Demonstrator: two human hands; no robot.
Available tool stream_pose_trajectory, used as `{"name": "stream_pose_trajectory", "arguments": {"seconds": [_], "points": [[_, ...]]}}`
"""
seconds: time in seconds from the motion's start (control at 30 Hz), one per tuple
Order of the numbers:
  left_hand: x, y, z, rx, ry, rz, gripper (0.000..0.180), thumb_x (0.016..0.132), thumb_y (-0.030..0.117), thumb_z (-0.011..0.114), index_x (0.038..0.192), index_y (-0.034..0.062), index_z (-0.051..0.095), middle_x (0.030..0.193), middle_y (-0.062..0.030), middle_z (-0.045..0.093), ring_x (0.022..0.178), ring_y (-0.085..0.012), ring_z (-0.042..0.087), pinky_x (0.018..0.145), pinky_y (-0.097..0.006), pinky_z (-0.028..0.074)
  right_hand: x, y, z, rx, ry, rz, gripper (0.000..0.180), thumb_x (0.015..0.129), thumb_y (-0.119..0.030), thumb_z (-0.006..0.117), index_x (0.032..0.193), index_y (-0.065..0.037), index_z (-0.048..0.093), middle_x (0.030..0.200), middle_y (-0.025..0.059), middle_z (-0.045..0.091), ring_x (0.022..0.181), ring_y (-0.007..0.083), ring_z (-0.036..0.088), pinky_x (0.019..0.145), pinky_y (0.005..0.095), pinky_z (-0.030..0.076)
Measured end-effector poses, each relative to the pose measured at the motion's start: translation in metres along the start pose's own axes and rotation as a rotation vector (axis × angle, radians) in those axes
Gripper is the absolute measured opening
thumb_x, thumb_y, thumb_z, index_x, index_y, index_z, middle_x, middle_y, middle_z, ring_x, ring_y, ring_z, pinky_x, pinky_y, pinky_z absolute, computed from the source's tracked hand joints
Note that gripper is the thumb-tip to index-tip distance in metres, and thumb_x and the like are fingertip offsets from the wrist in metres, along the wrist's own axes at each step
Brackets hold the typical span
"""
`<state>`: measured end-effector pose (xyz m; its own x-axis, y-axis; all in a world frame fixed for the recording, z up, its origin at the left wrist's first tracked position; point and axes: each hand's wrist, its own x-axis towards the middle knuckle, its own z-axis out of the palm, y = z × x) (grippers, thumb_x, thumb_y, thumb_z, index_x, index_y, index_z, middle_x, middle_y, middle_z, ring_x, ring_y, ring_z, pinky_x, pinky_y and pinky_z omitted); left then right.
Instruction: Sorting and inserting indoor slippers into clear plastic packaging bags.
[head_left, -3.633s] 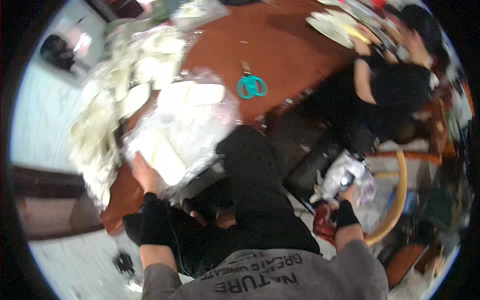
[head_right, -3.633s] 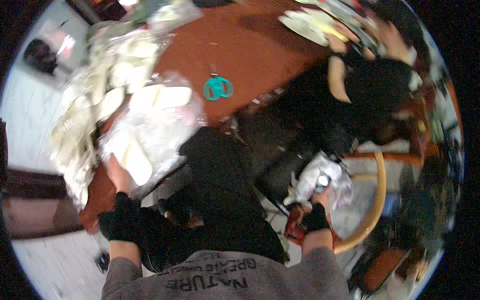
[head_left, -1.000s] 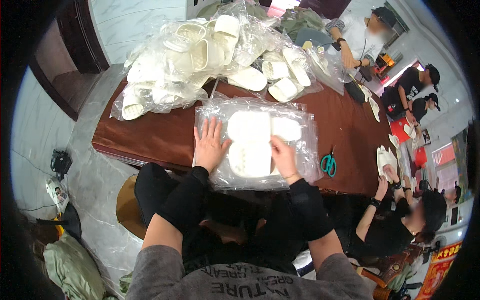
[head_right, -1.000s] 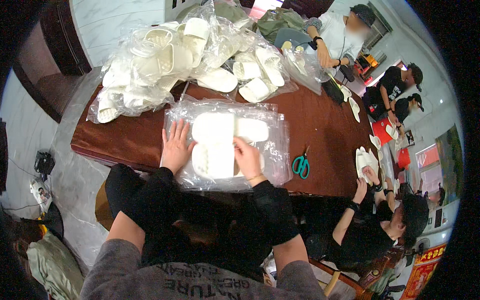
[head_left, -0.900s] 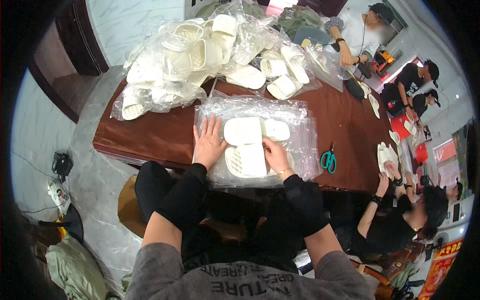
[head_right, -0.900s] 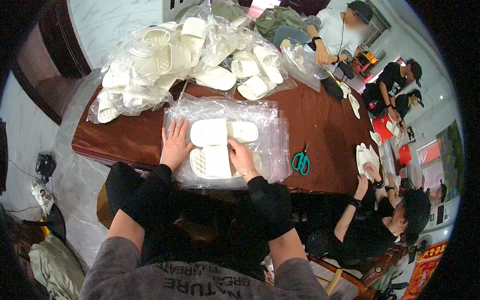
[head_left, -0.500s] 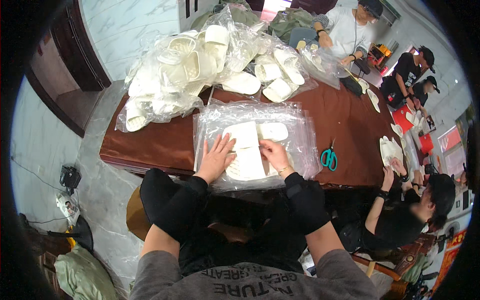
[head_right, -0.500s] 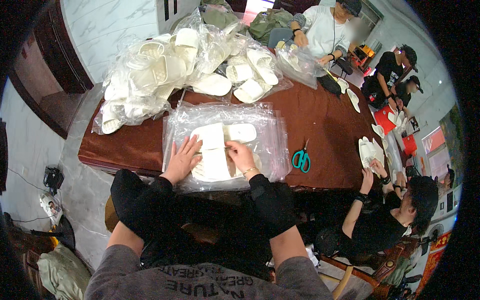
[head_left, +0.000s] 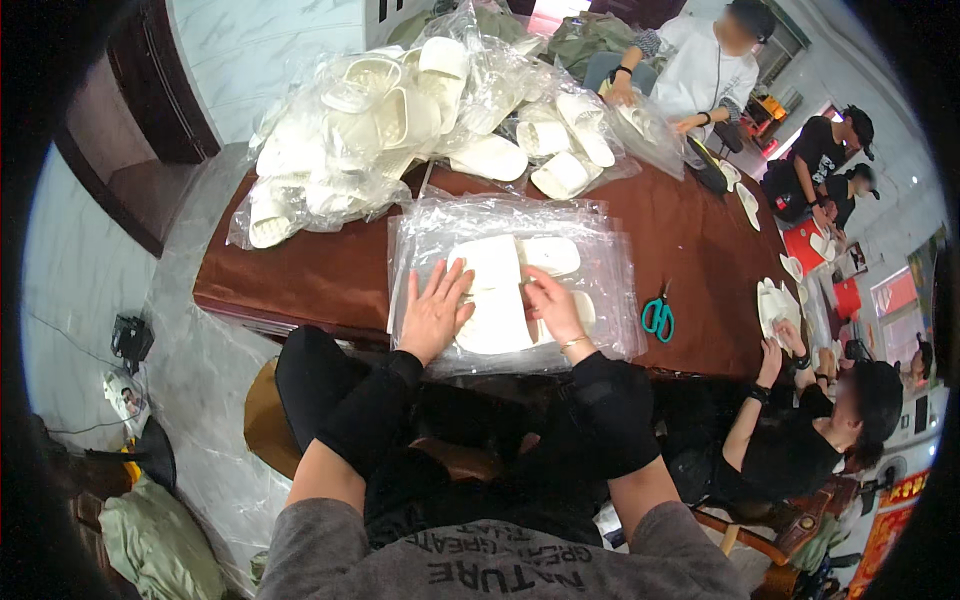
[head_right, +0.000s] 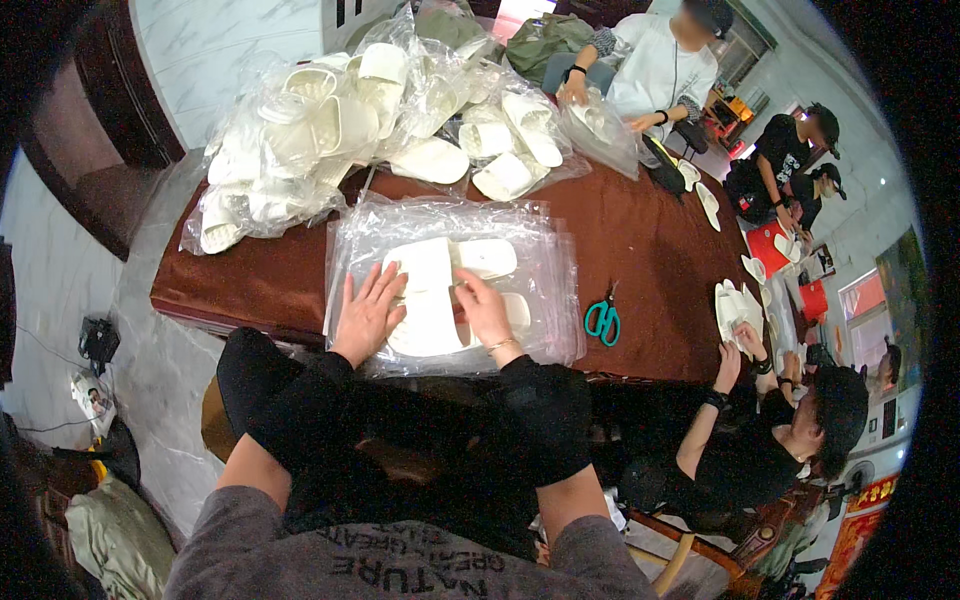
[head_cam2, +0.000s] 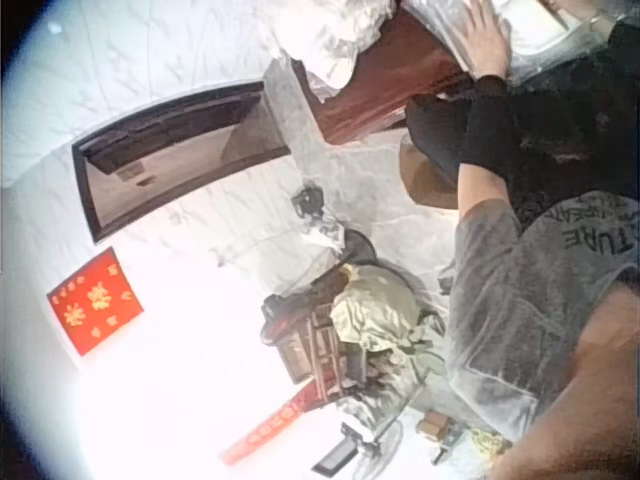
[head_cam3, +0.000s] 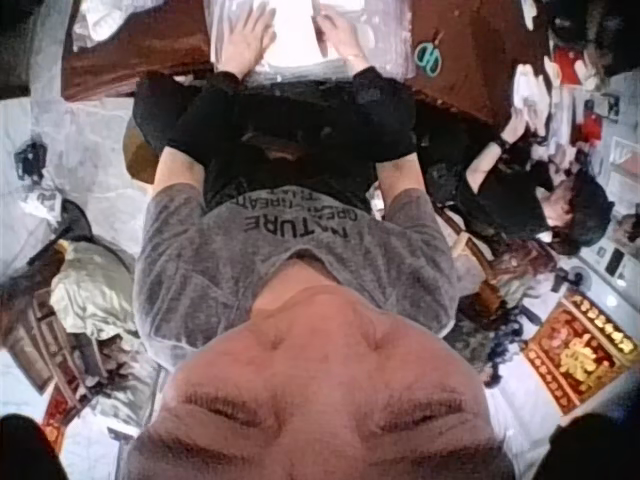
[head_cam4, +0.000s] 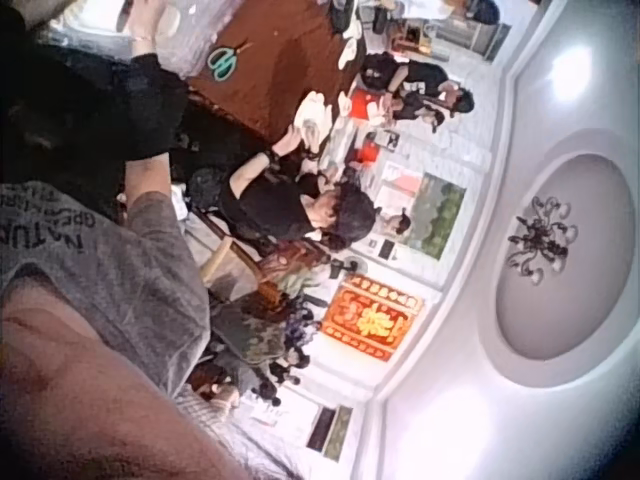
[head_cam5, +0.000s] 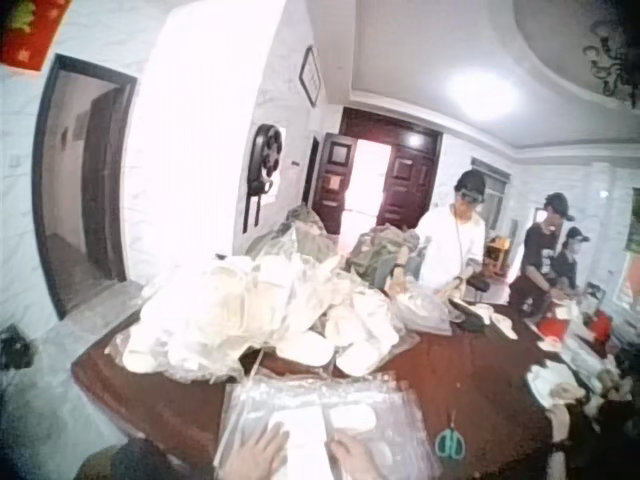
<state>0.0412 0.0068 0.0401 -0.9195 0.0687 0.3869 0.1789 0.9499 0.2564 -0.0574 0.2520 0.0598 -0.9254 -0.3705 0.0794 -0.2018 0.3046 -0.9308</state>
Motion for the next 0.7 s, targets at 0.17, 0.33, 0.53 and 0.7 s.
{"name": "stream_pose_trajectory", "arguments": {"seconds": [0.17, 0.33, 0.53, 0.7], "points": [[0.000, -0.004, -0.001, -0.053, -0.030, -0.036, 0.054, 0.101, 0.034, 0.061, 0.149, 0.0145, 0.046, 0.167, -0.0040, 0.035, 0.157, -0.0264, 0.026, 0.125, -0.064, 0.015, 0.003, 0.003, -0.003, 0.243, 0.274, 0.092, 0.027, 0.099, -0.008, 0.060, 0.125, -0.004, 0.064, 0.090, 0.0111, 0.065, 0.066, 0.0191, 0.068, 0.054, 0.0317, 0.058], [-0.005, -0.009, -0.011, -0.165, 0.041, -0.072, 0.047, 0.096, 0.030, 0.068, 0.139, 0.0145, 0.055, 0.161, -0.0057, 0.044, 0.154, -0.0301, 0.034, 0.124, -0.065, 0.016, 0.016, -0.007, -0.084, 0.318, 0.410, 0.133, 0.025, 0.095, -0.004, 0.062, 0.120, -0.004, 0.065, 0.091, 0.0099, 0.065, 0.060, 0.0182, 0.066, 0.047, 0.0317, 0.055], [0.002, 0.007, 0.000, -0.193, 0.149, -0.006, 0.030, 0.094, 0.025, 0.070, 0.124, 0.0179, 0.067, 0.150, -0.0070, 0.057, 0.148, -0.0333, 0.042, 0.122, -0.068, 0.016, -0.035, 0.082, -0.230, -1.114, 0.402, 0.368, 0.048, 0.077, -0.024, 0.079, 0.123, -0.011, 0.068, 0.107, 0.0184, 0.068, 0.097, 0.0404, 0.069, 0.087, 0.0505, 0.057], [-0.004, -0.007, -0.011, -0.052, 0.065, -0.026, 0.029, 0.094, 0.022, 0.067, 0.123, 0.0188, 0.069, 0.142, -0.0084, 0.062, 0.142, -0.0329, 0.049, 0.121, -0.071, 0.016, -0.028, 0.063, -0.201, -1.138, 0.448, 0.492, 0.050, 0.079, -0.021, 0.076, 0.127, -0.011, 0.065, 0.123, 0.0256, 0.060, 0.118, 0.0496, 0.057, 0.102, 0.0525, 0.049]]}}
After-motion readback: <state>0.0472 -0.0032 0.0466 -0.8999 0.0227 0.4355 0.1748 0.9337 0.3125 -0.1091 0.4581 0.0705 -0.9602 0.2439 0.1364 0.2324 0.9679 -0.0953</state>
